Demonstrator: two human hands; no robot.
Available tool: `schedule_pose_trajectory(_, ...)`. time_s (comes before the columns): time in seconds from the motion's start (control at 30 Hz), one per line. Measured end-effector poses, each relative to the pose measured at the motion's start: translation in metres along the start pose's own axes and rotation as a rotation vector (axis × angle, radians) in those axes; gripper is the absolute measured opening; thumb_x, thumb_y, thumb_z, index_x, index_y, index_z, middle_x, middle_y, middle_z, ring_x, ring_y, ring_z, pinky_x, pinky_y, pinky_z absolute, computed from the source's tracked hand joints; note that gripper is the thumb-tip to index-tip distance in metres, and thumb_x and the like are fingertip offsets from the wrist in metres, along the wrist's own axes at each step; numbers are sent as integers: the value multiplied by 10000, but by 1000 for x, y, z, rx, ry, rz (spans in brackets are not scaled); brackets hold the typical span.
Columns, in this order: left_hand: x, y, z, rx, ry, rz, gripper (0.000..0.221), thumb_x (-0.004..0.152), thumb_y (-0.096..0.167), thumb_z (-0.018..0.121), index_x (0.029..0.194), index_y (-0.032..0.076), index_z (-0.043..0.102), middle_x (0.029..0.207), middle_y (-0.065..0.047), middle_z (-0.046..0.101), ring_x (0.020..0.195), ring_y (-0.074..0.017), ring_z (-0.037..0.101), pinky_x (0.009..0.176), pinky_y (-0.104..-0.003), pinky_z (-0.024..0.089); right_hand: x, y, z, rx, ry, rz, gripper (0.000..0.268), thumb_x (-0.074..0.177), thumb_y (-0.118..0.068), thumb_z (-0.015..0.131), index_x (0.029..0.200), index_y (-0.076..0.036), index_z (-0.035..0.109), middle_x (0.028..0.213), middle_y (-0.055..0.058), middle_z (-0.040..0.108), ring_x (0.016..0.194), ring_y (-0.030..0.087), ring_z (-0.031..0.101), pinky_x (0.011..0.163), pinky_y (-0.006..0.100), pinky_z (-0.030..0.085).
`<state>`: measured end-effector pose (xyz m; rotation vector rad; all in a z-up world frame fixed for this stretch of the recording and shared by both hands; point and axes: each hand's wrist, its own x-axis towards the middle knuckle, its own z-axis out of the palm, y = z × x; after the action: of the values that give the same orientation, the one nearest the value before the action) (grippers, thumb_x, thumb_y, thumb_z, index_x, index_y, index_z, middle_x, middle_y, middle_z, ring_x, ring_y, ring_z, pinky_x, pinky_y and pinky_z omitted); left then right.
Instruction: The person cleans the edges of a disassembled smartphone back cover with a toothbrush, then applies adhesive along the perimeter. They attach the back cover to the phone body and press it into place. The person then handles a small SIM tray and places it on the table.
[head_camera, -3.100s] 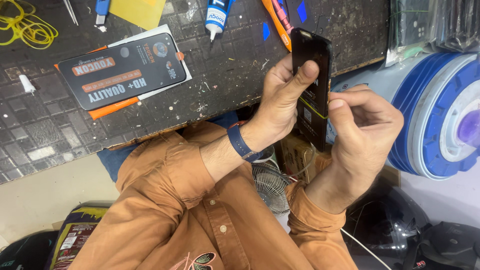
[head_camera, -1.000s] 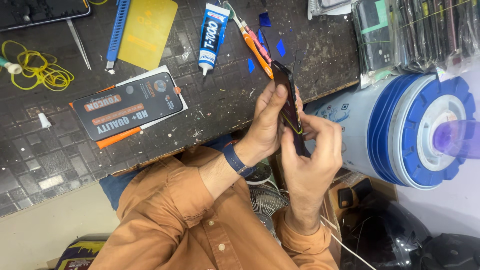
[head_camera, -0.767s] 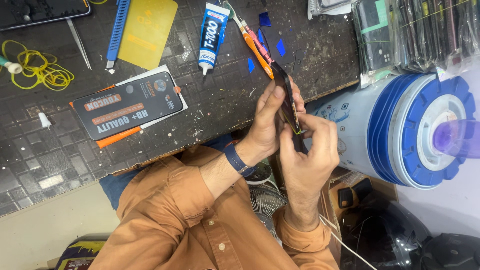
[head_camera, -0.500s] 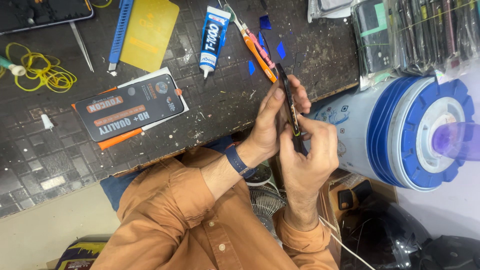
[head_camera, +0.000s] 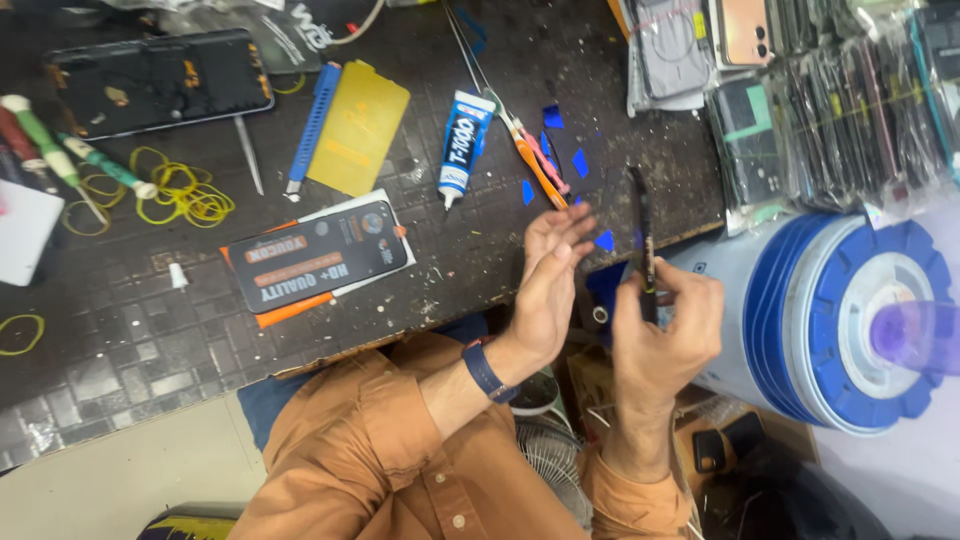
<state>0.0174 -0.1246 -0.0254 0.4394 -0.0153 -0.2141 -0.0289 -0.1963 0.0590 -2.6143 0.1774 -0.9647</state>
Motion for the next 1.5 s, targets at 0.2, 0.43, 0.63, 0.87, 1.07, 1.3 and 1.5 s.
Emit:
schedule_pose_trajectory(0.2,-16,13,-5,-32,-22,0,318,1011,209,535,1291,98,433,1265,-66,497,1202,-178,488,1051,-339,370,5,34,16,-94,14,-17,216,908,43,780,1088,2,669,977,123,625,855,275,604,769,389,489)
schedule_pose_trajectory(0.43,-25,26,-12,-26,-79,-39,219,1018,203,524,1203,106,457,1137,-42,521,1065,-147,481,991,-310,381,9,80,39,-197,-5,-30,253,884,-3,773,1109,-20,658,1030,124,618,924,307,622,823,429,498)
schedule_pose_trajectory(0.63,-29,35,-21,-21,-96,-61,189,1026,224,524,1163,115,455,1086,-29,510,1020,-139,461,968,-306,380,17,107,58,-302,-26,-51,262,859,-22,785,1079,-31,643,1074,129,614,988,334,623,828,442,503)
schedule_pose_trajectory(0.87,-30,40,-27,-71,-95,-75,187,1034,238,533,1152,112,460,1064,-33,505,1003,-144,456,953,-306,384,26,128,73,-412,-40,-50,352,811,-28,806,1121,-46,639,1090,138,609,1040,365,614,847,470,499)
schedule_pose_trajectory(1.07,-33,40,-31,-75,-86,-90,184,1030,233,541,1144,110,467,1051,-33,509,991,-147,464,940,-307,392,35,143,85,-456,-82,-54,388,801,-57,831,1140,-66,642,1114,124,616,1058,354,613,847,461,498)
schedule_pose_trajectory(1.3,-36,45,-34,-39,-107,-71,193,1026,222,547,1154,100,469,1039,-35,512,982,-152,470,937,-306,396,39,152,90,-502,-119,-36,414,780,-77,857,1140,-96,654,1122,106,614,1058,347,607,832,466,498)
schedule_pose_trajectory(1.5,-39,48,-35,-30,-145,-87,189,1027,213,542,1163,103,470,1045,-23,519,985,-140,481,935,-296,405,42,158,94,-504,-138,-34,400,811,-92,864,1151,-82,652,1138,109,606,1079,337,598,844,463,500)
